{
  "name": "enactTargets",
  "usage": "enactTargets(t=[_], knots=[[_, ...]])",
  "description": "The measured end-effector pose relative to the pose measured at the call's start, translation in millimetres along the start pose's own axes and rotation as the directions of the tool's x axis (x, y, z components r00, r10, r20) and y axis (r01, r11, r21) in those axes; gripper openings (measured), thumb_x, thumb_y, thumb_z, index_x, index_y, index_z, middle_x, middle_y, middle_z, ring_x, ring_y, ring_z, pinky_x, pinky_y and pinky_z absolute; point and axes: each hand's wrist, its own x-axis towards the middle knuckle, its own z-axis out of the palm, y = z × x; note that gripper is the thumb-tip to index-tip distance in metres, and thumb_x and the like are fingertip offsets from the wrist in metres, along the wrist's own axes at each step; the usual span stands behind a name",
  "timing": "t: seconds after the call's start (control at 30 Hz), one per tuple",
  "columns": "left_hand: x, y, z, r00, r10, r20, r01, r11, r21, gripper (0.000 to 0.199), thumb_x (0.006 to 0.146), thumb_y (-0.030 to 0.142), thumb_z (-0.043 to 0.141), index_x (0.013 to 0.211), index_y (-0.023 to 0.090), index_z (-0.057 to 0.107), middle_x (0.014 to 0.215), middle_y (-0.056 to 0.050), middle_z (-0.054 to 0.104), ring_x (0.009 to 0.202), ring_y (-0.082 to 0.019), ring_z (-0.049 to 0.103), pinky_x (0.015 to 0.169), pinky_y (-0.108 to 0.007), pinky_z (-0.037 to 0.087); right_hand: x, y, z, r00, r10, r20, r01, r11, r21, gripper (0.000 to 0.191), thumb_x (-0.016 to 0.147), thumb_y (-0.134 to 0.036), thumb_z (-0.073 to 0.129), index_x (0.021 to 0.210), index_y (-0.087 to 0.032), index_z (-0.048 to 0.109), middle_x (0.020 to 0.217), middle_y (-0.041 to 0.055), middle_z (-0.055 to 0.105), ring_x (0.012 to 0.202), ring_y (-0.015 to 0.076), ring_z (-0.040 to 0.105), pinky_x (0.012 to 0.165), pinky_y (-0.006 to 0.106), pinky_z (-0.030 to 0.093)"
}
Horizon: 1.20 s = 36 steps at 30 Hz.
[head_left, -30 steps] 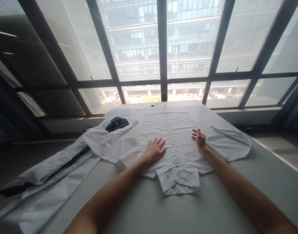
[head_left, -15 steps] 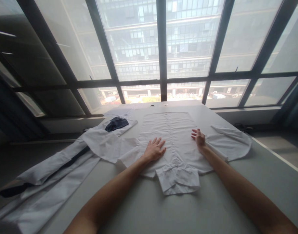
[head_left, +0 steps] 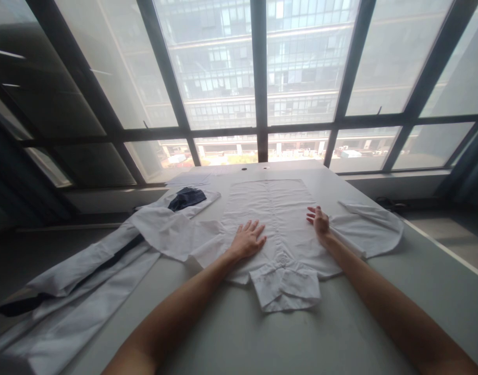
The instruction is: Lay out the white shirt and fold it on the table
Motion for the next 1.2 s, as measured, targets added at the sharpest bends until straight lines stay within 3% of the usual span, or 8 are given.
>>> enactTargets(t=[0.97,1.2], knots=[[-0.3,1.1,-1.9,1.0,0.003,0.004,-0.004,1.0,0.014,0.061,0.105,0.056,0.034,0.16,0.03,0.038,0.17,-0.006,0.026,0.157,-0.032,0.021,0.124,-0.059,0.019,-0.8,-3.7,0.1,1.0,0.016,0.014,-0.016,0.999,-0.029,0.056,0.091,-0.064,0.051,0.093,-0.014,0.076,0.107,0.0152,0.076,0.079,0.0198,0.072,0.064,0.029,0.057],[-0.7,1.7,-2.5,1.0,0.007,0.001,-0.007,1.0,0.01,0.061,0.105,0.055,0.034,0.16,0.029,0.038,0.17,-0.006,0.026,0.157,-0.033,0.02,0.124,-0.06,0.019,-1.0,-3.9,0.6,0.999,0.034,0.032,-0.034,0.999,-0.008,0.052,0.094,-0.059,0.049,0.095,-0.013,0.076,0.115,0.0163,0.076,0.083,0.0203,0.074,0.066,0.029,0.059]])
